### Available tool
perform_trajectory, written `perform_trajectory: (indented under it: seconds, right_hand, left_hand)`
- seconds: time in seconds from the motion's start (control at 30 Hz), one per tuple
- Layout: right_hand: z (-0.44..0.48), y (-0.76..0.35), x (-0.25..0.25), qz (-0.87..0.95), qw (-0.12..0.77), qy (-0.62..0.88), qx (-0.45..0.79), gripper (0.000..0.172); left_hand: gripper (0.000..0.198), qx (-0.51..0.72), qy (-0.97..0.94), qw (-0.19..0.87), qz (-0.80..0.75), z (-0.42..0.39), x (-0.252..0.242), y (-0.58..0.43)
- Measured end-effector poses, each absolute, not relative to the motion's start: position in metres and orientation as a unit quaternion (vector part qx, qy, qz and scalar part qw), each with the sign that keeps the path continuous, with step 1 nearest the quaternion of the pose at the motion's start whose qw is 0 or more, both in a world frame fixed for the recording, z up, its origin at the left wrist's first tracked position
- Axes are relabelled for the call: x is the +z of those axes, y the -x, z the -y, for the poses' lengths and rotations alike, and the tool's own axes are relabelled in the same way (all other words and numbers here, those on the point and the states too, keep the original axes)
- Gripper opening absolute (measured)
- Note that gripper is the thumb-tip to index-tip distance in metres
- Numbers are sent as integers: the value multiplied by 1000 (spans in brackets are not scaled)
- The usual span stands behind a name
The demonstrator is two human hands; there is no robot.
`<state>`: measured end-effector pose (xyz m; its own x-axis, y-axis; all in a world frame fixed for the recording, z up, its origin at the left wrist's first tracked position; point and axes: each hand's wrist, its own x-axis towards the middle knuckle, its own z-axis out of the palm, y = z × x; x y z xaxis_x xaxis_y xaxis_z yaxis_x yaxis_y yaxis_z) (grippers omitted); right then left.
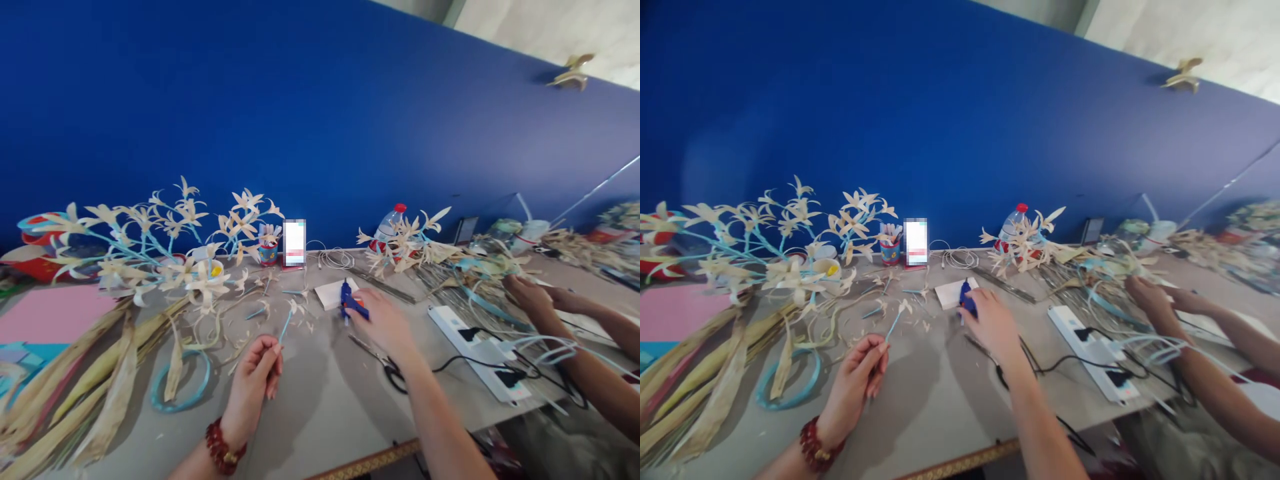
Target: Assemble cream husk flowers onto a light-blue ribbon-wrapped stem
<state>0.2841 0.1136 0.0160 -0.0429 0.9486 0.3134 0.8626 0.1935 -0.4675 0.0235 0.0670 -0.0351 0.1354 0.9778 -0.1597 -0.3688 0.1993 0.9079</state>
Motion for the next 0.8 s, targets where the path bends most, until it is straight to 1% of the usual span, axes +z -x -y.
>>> perform_trajectory:
  seconds: [0.07, 0.1, 0.17, 0.2, 0.27, 0.37, 0.43, 0.53, 0.63, 0.8]
  right_hand:
    - [-115, -303, 17, 718, 229, 657, 31, 26]
    - [-114, -305, 16, 717, 221, 661, 30, 26]
    - [-107, -295, 10, 708, 257, 653, 84, 25]
    - [-101, -284, 7, 695, 292, 642, 139, 24]
    - [-89, -255, -1, 672, 357, 578, 295, 24]
    - [-80, -210, -12, 582, 409, 482, 512, 25]
    - [-81, -189, -16, 519, 446, 445, 578, 25]
    - [-88, -176, -20, 479, 477, 417, 608, 23]
    - [-92, -176, -22, 475, 478, 406, 617, 23]
    - [-94, -181, -26, 486, 487, 413, 597, 23]
  left_hand:
    - [19, 514, -372, 655, -410, -66, -33, -25]
    - [20, 514, -373, 655, -410, -65, -32, -25]
    - [21, 513, -376, 653, -410, -63, -30, -26]
    - [21, 514, -378, 653, -409, -62, -30, -27]
    - [22, 513, -386, 650, -407, -61, -29, -27]
    - [22, 505, -403, 645, -408, -59, -30, -27]
    - [22, 496, -411, 647, -408, -58, -31, -27]
    - [22, 485, -413, 658, -402, -58, -32, -27]
    - [22, 477, -409, 671, -393, -58, -34, -27]
    - [22, 468, -404, 683, -389, -61, -38, -28]
